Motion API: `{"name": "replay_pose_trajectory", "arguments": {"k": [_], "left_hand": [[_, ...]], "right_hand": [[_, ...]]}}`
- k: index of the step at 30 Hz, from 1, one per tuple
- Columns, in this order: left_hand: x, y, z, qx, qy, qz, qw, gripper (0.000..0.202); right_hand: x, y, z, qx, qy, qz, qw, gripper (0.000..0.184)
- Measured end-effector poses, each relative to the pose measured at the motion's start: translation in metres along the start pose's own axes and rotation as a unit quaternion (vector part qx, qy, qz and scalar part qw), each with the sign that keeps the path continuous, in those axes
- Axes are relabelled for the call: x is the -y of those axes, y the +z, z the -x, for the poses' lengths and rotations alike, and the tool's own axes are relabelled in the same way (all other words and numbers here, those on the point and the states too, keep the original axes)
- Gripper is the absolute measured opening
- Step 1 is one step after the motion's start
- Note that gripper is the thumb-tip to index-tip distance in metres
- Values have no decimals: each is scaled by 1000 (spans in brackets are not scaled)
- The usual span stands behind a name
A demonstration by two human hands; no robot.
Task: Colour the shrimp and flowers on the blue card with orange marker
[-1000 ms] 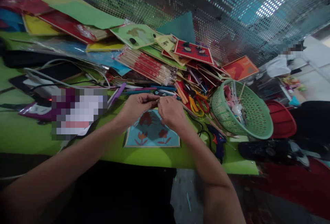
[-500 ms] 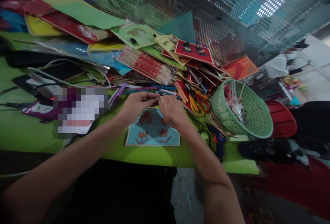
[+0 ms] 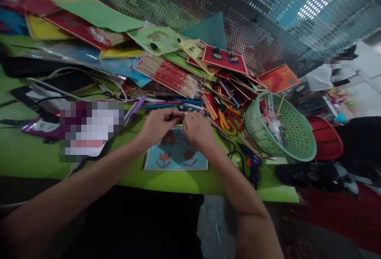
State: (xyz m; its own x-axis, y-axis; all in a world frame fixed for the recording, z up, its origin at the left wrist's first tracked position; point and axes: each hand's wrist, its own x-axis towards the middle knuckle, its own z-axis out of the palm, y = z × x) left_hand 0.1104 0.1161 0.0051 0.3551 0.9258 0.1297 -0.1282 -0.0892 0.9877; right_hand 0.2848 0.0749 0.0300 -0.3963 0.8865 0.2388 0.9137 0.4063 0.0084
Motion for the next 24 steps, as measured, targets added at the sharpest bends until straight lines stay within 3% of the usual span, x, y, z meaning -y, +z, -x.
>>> {"name": "replay_pose_trajectory", "arguments": {"k": [6, 12, 24], "left_hand": [[1, 3, -1, 20, -12, 33, 999, 24], [-4, 2, -2, 28, -103, 214, 971, 53], [-7, 1, 0, 20, -87, 175, 981, 51]], "right_hand": [[-3, 1, -2, -51, 51, -46, 996, 25], [-10, -21, -4, -66, 36, -174, 982, 32], [-6, -15, 0, -62, -15, -56, 996, 28]]}}
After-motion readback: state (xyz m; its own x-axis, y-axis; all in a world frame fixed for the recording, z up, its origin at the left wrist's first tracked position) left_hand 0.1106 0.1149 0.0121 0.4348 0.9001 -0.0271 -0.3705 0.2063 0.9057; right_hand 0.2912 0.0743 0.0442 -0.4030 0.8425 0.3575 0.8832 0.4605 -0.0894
